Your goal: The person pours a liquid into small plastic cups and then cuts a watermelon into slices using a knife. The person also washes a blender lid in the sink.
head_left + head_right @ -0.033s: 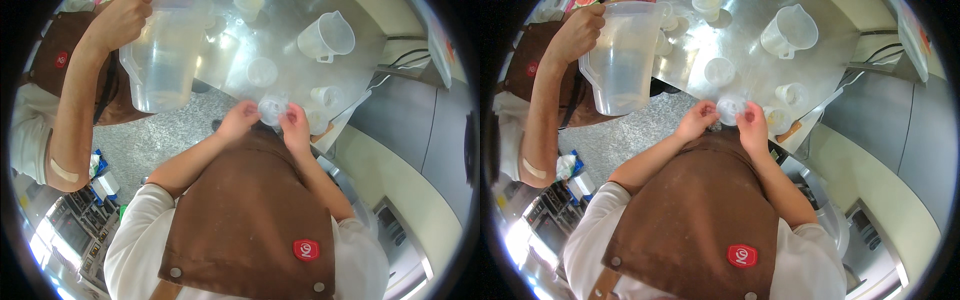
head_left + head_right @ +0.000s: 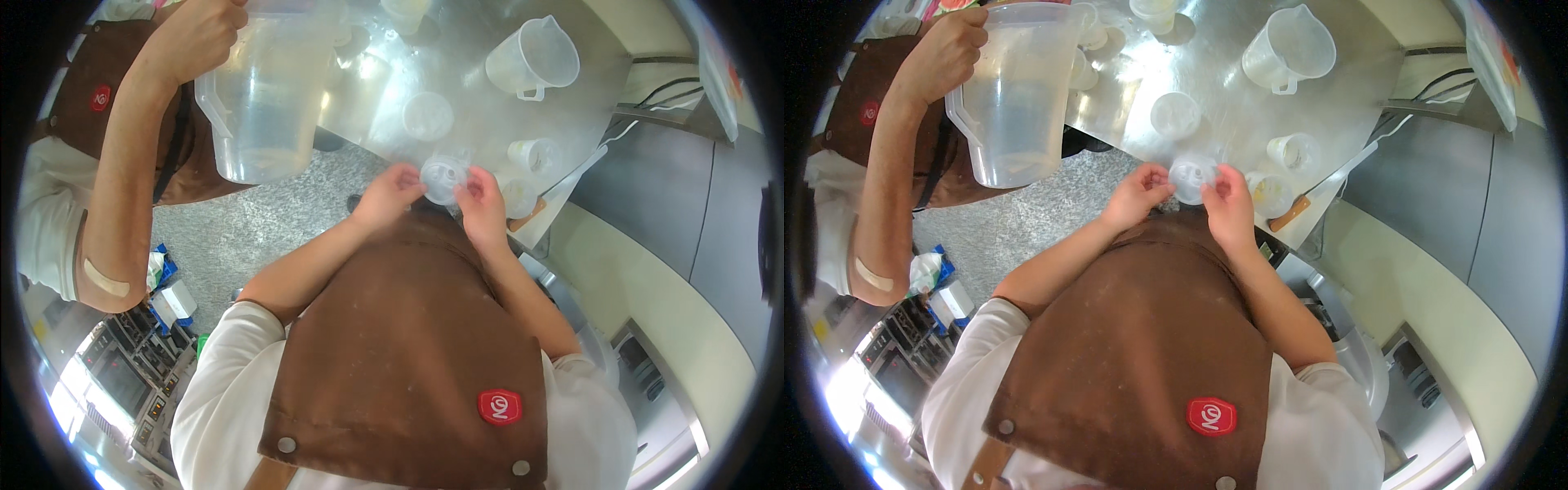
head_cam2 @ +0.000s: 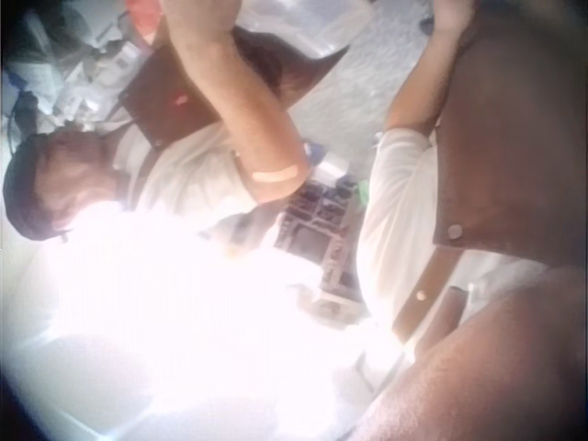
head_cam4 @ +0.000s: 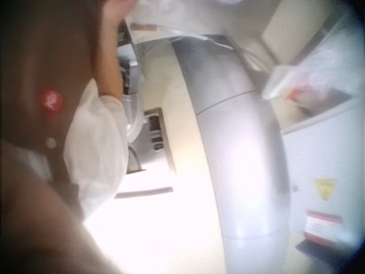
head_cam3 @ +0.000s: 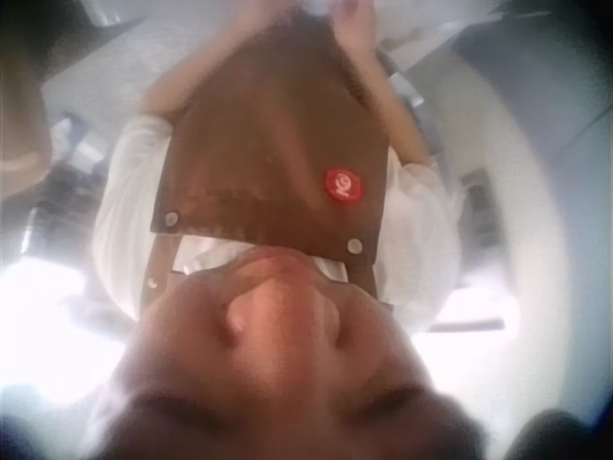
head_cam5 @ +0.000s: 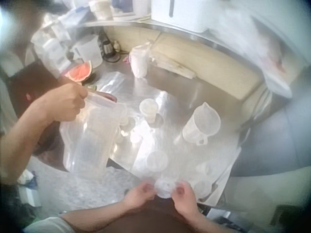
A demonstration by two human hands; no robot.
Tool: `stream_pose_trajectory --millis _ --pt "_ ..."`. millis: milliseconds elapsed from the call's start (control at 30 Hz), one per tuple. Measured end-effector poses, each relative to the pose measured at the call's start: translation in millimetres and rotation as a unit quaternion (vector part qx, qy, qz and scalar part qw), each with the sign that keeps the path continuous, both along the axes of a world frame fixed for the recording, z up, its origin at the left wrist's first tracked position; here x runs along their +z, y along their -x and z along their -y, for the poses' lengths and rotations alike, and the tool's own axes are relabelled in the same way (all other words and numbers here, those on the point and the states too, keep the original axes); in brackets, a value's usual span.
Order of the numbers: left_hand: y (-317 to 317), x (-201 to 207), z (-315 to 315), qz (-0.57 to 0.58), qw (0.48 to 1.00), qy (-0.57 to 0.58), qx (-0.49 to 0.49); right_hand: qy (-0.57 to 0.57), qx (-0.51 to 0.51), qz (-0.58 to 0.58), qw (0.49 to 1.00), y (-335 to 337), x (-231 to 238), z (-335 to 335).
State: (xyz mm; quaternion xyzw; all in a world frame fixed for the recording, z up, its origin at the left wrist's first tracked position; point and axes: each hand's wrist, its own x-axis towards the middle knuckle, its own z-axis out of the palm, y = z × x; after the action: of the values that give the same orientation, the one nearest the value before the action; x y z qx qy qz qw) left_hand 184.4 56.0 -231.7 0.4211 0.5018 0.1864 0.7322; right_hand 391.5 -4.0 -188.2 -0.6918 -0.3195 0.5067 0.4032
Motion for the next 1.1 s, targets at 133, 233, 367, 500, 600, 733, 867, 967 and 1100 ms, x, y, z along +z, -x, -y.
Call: stream_pose_trajectory --millis 133,233,367,500,600,733,867,967,1100 --pt "14 14 -5 -0.043 0.997 -0.043 -0.041 -0.024 0.015 -0.089 0.996 6 0 0" --pt "18 35 -9 -0.103 0.985 -0.138 -0.011 -0.004 0.063 -0.072 0.995 7 13 -5" --pt "20 73 -20 -0.054 0.985 -0.163 -0.027 0.029 0.143 -0.056 0.988 12 44 -14" --pt "29 86 -37 -0.019 0.994 -0.065 -0.083 0.006 0.198 -0.028 0.980 12 55 -19" --pt "34 85 -40 0.024 0.997 0.036 -0.062 -0.034 0.203 -0.029 0.978 11 50 -19" --pt "32 87 -35 0.067 0.989 0.130 0.007 -0.054 0.227 0.057 0.971 17 50 -18" --pt "36 74 -24 0.130 0.973 0.191 0.026 -0.032 0.221 0.037 0.974 24 48 -11" --pt "41 63 -20 0.175 0.957 0.227 0.042 -0.034 0.239 0.022 0.970 27 40 -6" --pt "36 70 -19 0.186 0.947 0.257 0.047 -0.019 0.295 0.023 0.955 25 26 -3"
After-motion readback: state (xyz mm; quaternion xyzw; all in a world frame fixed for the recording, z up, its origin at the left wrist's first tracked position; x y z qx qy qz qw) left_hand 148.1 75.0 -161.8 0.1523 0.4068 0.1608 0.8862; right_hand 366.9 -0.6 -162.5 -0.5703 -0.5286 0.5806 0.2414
